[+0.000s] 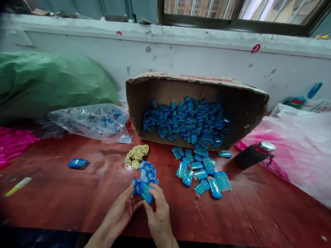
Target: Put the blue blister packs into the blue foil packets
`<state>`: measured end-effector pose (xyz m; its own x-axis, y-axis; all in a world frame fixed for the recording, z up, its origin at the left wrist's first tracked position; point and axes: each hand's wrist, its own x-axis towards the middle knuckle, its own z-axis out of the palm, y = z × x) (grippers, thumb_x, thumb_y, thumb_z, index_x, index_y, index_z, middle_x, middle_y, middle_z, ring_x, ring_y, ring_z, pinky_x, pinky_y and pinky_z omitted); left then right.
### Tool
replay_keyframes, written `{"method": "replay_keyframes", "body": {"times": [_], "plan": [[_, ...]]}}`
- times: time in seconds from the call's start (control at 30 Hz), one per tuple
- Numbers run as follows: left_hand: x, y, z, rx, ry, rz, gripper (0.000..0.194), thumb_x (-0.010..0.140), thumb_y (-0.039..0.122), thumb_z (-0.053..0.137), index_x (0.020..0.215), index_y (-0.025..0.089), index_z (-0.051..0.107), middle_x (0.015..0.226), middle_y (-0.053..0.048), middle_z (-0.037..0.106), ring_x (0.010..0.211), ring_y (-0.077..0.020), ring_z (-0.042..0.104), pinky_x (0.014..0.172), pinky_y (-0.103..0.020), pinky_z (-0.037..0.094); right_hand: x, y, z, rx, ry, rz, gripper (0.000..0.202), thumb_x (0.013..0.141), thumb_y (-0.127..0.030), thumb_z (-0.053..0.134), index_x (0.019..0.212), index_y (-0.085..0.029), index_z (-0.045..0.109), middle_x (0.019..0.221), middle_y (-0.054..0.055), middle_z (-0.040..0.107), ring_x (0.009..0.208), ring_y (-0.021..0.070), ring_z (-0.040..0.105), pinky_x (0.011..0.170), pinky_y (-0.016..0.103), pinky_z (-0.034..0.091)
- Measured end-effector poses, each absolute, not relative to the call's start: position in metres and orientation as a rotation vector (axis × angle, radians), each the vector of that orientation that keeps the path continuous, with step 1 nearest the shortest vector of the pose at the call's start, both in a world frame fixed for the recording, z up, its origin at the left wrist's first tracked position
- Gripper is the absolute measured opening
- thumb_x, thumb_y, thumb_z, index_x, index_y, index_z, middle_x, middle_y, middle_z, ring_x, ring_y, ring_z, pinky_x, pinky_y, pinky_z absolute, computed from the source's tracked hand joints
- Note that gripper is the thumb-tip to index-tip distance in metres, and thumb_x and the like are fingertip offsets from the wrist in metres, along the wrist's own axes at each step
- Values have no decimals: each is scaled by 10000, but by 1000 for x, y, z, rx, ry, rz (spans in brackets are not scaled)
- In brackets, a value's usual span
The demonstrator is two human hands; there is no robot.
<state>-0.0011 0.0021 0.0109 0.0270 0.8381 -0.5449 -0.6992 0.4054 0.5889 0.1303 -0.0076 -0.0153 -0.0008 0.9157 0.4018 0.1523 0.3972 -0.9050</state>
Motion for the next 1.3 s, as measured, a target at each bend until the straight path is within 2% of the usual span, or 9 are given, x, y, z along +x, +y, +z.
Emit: {"method": "replay_keyframes", "body": {"times": [0.1,0.2,0.3,0.4,0.53,0.7,0.9,1.1,1.3], "plan": [[-2,2,14,138,970,1185,168,676,239,655,805,159,583,717,-25,691,639,-136,632,584,-244,498,128,-9,-14,-995,-1544,820,412,755,-133,584,1133,-285,525,1174,42,553,1094,211,504,939,350,412],[-7,3,15,125,979,1151,155,692,172,637,836,157,581,745,-27,692,645,-130,632,584,-246,500,128,-9,-6,-997,-1482,1022,318,788,-195,555,1097,-267,570,1138,49,583,1068,217,521,934,361,409],[-13,5,15,103,946,1081,130,710,162,617,834,144,584,737,-33,685,611,-122,625,539,-232,491,127,-6,-2,-976,-1172,1300,293,783,-227,559,1073,-262,576,1038,46,620,915,196,587,764,320,500],[-13,6,16,120,900,1047,90,720,181,609,797,140,588,691,-22,666,565,-106,603,485,-205,464,127,-1,-2,-865,-927,1489,440,681,-210,661,1100,-277,541,955,22,616,776,161,591,623,265,504],[-6,6,22,235,880,979,104,716,198,615,804,145,601,640,-7,640,513,-90,567,441,-189,431,132,6,-5,-829,-950,1510,529,636,-162,677,1125,-294,523,1004,16,581,821,154,549,710,285,472],[-1,4,25,276,855,945,147,741,256,587,830,144,618,702,-30,655,592,-114,593,518,-222,463,141,10,-4,-880,-1084,1514,623,609,-134,680,1179,-292,485,1056,16,552,871,166,519,814,333,425],[-5,4,24,299,847,892,176,748,248,575,869,132,626,729,-46,670,527,-104,576,499,-232,461,144,7,11,-884,-1212,1521,693,566,-149,730,1193,-303,477,1068,6,558,970,193,515,879,344,402],[-7,1,26,265,719,833,274,723,191,598,989,128,608,850,-103,689,786,-212,648,642,-285,489,147,6,17,-855,-1169,1727,799,493,-159,778,1202,-346,462,1150,6,503,934,187,551,713,279,498],[-6,0,25,296,630,823,292,735,171,578,1022,124,602,866,-116,694,870,-230,635,703,-284,481,151,8,17,-744,-1121,1881,807,510,-151,771,1215,-366,441,1208,0,461,868,156,575,664,250,504]]}}
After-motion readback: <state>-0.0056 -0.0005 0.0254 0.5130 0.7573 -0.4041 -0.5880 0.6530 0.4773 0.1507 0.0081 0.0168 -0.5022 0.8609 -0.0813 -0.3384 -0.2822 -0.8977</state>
